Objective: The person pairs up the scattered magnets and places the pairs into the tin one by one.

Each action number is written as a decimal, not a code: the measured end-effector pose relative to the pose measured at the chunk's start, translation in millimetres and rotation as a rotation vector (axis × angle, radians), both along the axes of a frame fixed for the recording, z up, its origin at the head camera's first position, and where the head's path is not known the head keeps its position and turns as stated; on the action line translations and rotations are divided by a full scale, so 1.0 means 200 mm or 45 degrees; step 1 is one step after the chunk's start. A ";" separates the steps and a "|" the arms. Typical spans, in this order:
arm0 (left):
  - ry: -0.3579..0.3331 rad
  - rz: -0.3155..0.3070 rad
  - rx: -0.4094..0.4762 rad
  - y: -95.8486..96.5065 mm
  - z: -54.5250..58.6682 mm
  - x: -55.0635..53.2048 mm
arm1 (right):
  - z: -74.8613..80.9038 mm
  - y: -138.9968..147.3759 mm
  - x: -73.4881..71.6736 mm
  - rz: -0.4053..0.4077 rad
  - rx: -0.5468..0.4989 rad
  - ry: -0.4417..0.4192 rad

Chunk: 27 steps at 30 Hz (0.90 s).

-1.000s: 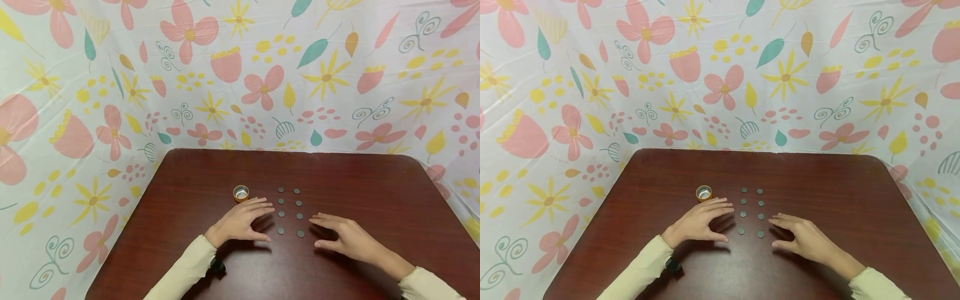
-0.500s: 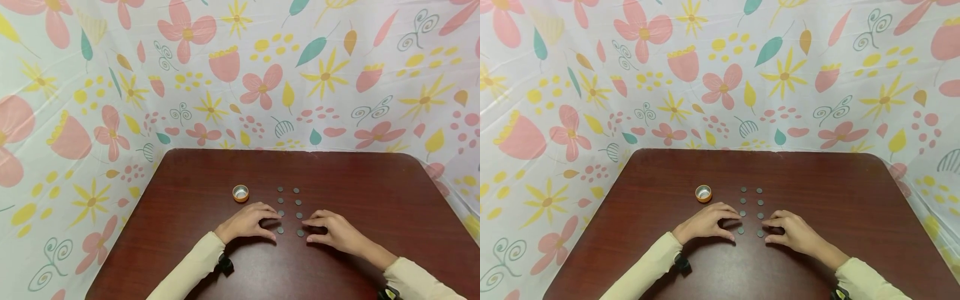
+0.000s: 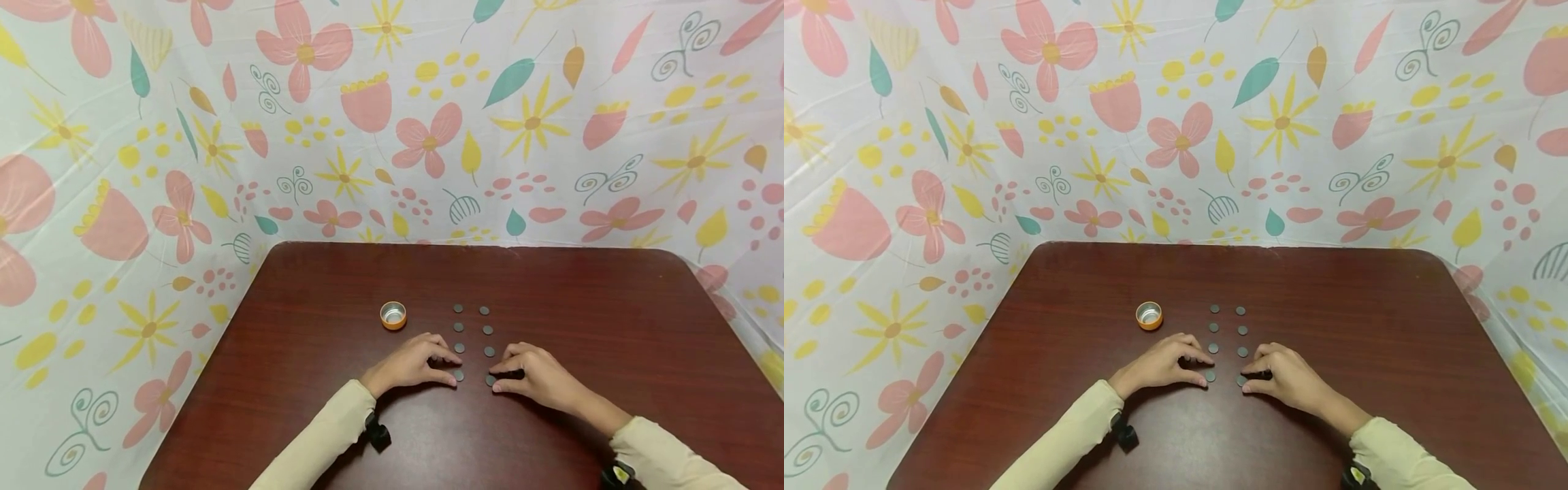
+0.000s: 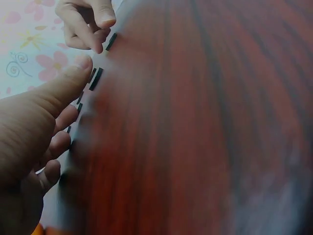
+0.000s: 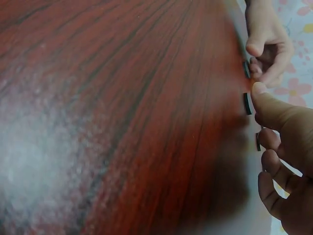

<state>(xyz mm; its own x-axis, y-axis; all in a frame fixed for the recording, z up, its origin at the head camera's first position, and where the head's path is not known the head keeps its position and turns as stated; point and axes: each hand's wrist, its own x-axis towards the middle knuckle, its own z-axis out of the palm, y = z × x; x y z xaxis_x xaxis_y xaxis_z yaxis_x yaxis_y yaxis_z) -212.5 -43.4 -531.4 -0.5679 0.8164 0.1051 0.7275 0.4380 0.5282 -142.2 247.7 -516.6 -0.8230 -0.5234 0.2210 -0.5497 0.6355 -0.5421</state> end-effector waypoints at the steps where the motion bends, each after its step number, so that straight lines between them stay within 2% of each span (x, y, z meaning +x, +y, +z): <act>1: -0.001 0.002 0.001 0.00 -0.01 0.00 | 0.00 0.00 0.00 -0.005 -0.003 -0.003; 15: -0.016 0.035 0.040 0.04 -0.02 0.01 | -0.02 -0.04 0.01 -0.053 0.026 0.070; 27: 0.056 -0.021 0.009 0.11 -0.01 0.01 | -0.03 -0.07 0.00 -0.041 0.021 0.151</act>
